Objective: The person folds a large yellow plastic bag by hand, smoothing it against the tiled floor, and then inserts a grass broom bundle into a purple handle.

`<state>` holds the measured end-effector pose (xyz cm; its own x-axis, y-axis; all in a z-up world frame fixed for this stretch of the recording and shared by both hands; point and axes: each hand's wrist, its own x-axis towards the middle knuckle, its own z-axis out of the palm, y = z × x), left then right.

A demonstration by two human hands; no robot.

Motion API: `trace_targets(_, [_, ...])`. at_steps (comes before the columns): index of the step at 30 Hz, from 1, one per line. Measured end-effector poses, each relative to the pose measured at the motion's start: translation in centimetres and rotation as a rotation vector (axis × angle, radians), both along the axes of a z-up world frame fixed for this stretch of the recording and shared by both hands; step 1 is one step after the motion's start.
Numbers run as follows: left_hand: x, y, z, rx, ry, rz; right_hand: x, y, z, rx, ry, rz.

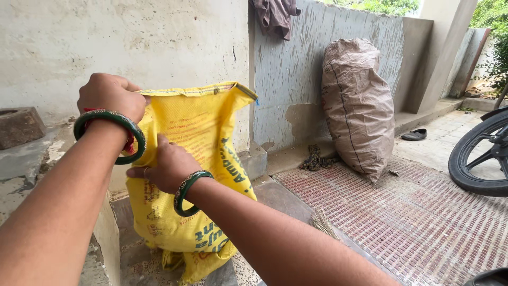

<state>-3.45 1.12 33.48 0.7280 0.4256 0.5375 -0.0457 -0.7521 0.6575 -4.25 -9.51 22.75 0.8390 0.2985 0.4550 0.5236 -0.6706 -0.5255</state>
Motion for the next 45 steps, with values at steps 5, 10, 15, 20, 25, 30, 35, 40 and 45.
trace_targets(5, [-1.5, 0.9, 1.2, 0.114, -0.009, -0.15, 1.1, -1.1, -0.1, -0.029, -0.052, -0.109])
trace_targets(10, [-2.6, 2.5, 0.4, -0.031, 0.196, -0.643, 3.1, -3.4, 1.9, 0.214, -0.076, -0.132])
trace_targets(15, [-2.7, 2.4, -2.4, -0.064, 0.4, -0.562, 2.4, -5.0, 7.2, 0.722, 0.048, -0.22])
trace_targets(20, [-3.4, -0.5, -4.4, 0.011, 0.478, -0.707, -0.1, -2.9, 10.7, 0.762, -0.082, -0.21])
trace_targets(25, [-3.4, -1.5, -5.0, -0.433, 0.264, -1.058, -0.8, -2.3, 10.8, 0.755, -0.12, -0.165])
trace_targets(30, [-1.8, 0.0, -3.5, -0.43, 0.047, -0.725, 2.4, -2.3, 11.5, 0.938, -0.044, 0.287])
trace_targets(35, [-1.7, 3.0, -3.6, -0.151, -0.064, -0.231, 4.7, -2.6, 7.3, 0.587, -0.028, 0.243])
trace_targets(40, [-2.1, 6.7, -5.4, -0.767, -0.108, -0.538, 5.4, -5.7, -0.6, 0.2, 0.231, 0.07])
trace_targets(45, [-1.9, 7.9, -6.0, -0.73, -0.221, -0.546, 3.3, -3.6, -5.6, -0.063, 0.477, 0.323])
